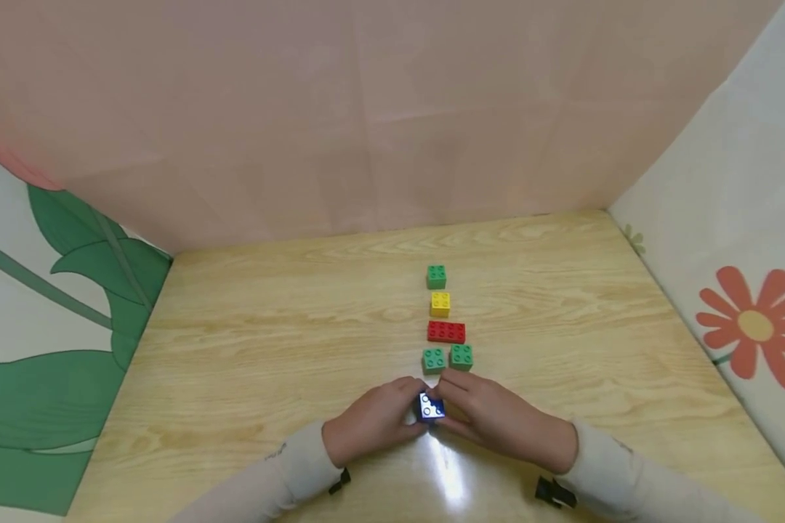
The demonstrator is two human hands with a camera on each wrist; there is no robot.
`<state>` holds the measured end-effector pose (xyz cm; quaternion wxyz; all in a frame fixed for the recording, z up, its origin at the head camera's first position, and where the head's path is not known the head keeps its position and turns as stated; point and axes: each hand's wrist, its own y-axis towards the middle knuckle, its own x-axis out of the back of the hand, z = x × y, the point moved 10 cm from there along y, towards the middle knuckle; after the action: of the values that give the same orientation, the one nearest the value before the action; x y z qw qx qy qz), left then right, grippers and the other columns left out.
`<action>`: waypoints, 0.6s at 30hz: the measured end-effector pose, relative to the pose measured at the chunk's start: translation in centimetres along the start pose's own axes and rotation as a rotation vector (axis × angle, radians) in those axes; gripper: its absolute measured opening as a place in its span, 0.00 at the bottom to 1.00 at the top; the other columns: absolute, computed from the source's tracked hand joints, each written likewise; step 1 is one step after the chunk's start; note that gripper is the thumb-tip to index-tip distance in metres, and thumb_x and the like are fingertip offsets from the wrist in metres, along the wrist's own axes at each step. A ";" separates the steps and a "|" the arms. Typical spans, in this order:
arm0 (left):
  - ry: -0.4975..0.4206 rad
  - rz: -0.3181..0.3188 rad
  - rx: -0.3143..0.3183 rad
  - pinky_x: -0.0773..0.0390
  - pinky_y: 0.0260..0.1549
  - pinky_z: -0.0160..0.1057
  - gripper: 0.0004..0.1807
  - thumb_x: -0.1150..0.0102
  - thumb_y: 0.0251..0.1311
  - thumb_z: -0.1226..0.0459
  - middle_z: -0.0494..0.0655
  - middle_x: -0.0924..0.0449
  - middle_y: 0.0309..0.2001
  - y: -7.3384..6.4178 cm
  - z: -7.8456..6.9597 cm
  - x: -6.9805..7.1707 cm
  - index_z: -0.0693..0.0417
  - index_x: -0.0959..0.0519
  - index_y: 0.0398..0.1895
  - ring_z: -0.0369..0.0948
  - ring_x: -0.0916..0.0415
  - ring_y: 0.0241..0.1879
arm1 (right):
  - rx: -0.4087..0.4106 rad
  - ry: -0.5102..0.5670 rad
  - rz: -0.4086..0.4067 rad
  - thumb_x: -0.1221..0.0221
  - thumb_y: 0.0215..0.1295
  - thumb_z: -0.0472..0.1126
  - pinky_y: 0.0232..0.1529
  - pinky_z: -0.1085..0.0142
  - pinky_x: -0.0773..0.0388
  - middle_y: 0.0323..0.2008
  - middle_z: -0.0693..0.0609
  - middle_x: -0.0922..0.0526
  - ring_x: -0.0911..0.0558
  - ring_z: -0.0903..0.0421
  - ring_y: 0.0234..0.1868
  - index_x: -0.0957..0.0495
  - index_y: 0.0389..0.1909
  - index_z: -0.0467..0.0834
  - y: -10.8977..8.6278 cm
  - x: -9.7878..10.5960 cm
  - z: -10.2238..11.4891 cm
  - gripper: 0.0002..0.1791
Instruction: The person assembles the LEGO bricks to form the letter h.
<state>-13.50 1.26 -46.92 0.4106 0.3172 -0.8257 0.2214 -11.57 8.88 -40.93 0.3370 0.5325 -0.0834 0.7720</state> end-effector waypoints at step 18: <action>0.009 -0.023 -0.010 0.24 0.48 0.28 0.24 0.31 0.57 0.57 0.40 0.21 0.48 -0.2 -0.1 0.3 0.52 0.26 0.55 0.31 0.24 0.47 | -0.060 0.035 0.022 0.33 0.61 0.48 0.48 0.72 0.23 0.49 0.61 0.25 0.23 0.66 0.48 0.24 0.53 0.46 0.0 -0.1 -0.5 0.21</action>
<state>-13.50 1.09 -46.58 0.4185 0.3238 -0.8211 0.2141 -11.98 9.08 -41.21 0.3455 0.5075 -0.1062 0.7821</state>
